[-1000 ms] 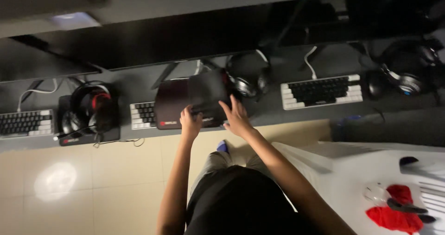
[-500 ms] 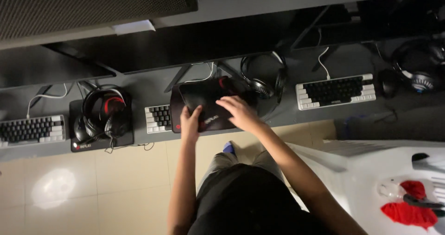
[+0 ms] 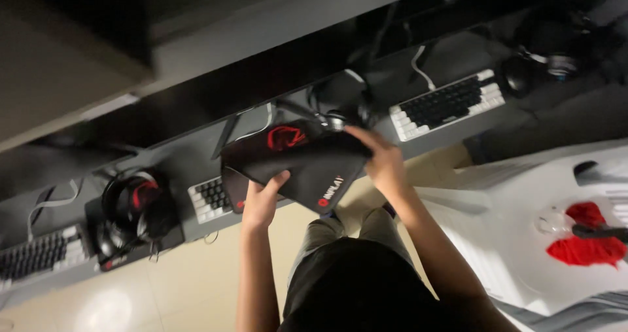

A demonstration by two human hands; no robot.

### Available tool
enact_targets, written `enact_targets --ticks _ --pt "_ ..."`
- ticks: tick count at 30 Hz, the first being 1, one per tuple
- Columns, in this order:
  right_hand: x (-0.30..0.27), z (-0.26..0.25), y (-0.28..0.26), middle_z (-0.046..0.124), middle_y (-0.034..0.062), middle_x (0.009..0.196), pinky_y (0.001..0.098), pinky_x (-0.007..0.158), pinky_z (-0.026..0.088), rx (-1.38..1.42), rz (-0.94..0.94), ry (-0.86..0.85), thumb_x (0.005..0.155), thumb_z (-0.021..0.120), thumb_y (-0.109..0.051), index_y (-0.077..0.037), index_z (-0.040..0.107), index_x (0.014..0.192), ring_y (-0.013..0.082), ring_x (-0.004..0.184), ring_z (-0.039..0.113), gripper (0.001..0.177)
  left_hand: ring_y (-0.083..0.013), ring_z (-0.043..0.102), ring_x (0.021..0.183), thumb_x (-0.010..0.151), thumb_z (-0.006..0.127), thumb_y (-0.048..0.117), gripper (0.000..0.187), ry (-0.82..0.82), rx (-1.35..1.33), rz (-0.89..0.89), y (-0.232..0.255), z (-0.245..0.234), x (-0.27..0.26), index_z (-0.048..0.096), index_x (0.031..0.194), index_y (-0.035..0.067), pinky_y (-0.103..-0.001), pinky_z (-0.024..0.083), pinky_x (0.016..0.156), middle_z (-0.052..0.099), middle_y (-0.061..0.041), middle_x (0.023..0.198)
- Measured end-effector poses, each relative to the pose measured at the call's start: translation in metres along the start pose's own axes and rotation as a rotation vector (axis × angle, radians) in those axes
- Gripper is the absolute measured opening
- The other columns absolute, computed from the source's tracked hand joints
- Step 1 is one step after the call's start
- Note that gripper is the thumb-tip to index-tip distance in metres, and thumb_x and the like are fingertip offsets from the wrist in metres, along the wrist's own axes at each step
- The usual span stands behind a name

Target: Arrange and align keyboards, mice, mousepads, and headsets at multiple computer stations.

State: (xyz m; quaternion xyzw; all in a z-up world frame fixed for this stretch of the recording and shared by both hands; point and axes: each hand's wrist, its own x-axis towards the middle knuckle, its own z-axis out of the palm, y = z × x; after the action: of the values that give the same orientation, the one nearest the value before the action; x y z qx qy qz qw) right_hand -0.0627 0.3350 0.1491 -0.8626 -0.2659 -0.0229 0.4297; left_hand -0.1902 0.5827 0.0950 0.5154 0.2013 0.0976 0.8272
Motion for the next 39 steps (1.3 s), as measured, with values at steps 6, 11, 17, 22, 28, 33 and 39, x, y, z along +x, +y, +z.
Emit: enact_targets --ticks 6,11,17,22,28,33,39 --pt "-0.002 -0.101 -0.003 0.068 0.0172 0.134 0.0347 0.106 0.051 0.176 -0.01 0.333 0.086 0.071 0.007 -0.002 0.065 0.134 0.0265 0.123 0.067 0.049 -0.0148 0.066 0.111 0.097 0.072 0.012 0.037 -0.342 0.065 -0.089 0.01 0.112 0.022 0.066 0.129 -0.005 -0.032 0.051 0.101 0.072 -0.006 0.122" --pt "-0.023 -0.168 0.074 0.071 0.0151 0.131 0.0319 0.108 0.05 0.144 0.104 0.443 0.091 0.055 0.01 -0.002 0.067 0.131 0.0229 0.123 0.068 0.043 -0.0132 0.064 0.1 0.099 0.069 0.016 0.035 -0.492 0.07 -0.191 -0.047 0.215 0.057 0.062 0.129 -0.001 -0.028 0.051 0.084 0.071 -0.002 0.112" --pt "-0.019 -0.246 0.166 0.07 0.0153 0.134 0.0358 0.112 0.048 0.007 0.115 0.412 0.089 0.042 0.014 -0.005 0.067 0.132 0.0271 0.129 0.066 0.053 -0.0145 0.06 0.088 0.099 0.069 0.018 0.042 -0.554 0.242 -0.139 -0.144 0.32 0.117 0.055 0.135 0.003 -0.029 0.052 0.07 0.066 -0.004 0.104" --pt "-0.007 -0.27 0.235 0.056 0.0164 0.151 0.0447 0.118 0.044 -0.209 0.024 0.291 0.08 0.047 0.015 -0.007 0.062 0.14 0.0367 0.139 0.055 0.065 -0.0222 0.053 0.129 0.101 0.07 0.01 0.057 -0.5 0.236 0.374 -0.302 0.358 0.22 0.041 0.149 0.0 -0.035 0.039 0.11 0.058 -0.012 0.141" --pt "-0.027 -0.217 0.269 0.036 0.0271 0.154 0.0554 0.106 0.038 -0.486 0.015 -0.147 0.074 0.079 -0.014 -0.007 0.042 0.15 0.0496 0.136 0.04 0.085 -0.0248 0.056 0.115 0.085 0.082 0.016 0.069 -0.189 0.674 0.412 -0.298 0.319 0.185 0.046 0.142 0.002 -0.038 0.047 0.097 0.06 -0.019 0.127" --pt "-0.039 -0.128 0.247 0.058 0.0205 0.141 0.044 0.107 0.048 0.011 -0.022 -0.526 0.094 0.071 -0.016 -0.004 0.055 0.132 0.0377 0.131 0.057 0.043 -0.0176 0.067 0.111 0.1 0.061 0.022 0.042 -0.56 0.507 -0.02 -0.199 0.267 0.083 0.056 0.138 0.005 -0.031 0.053 0.094 0.071 -0.009 0.121" --pt "-0.018 -0.029 0.166 0.067 0.0171 0.124 0.0387 0.097 0.054 0.243 -0.035 -0.769 0.094 0.069 -0.014 0.0 0.055 0.133 0.0307 0.113 0.069 0.044 -0.0149 0.065 0.114 0.104 0.06 0.019 0.041 -0.293 0.335 -0.074 -0.182 0.145 0.035 0.055 0.143 0.006 -0.03 0.05 0.101 0.07 -0.011 0.121"
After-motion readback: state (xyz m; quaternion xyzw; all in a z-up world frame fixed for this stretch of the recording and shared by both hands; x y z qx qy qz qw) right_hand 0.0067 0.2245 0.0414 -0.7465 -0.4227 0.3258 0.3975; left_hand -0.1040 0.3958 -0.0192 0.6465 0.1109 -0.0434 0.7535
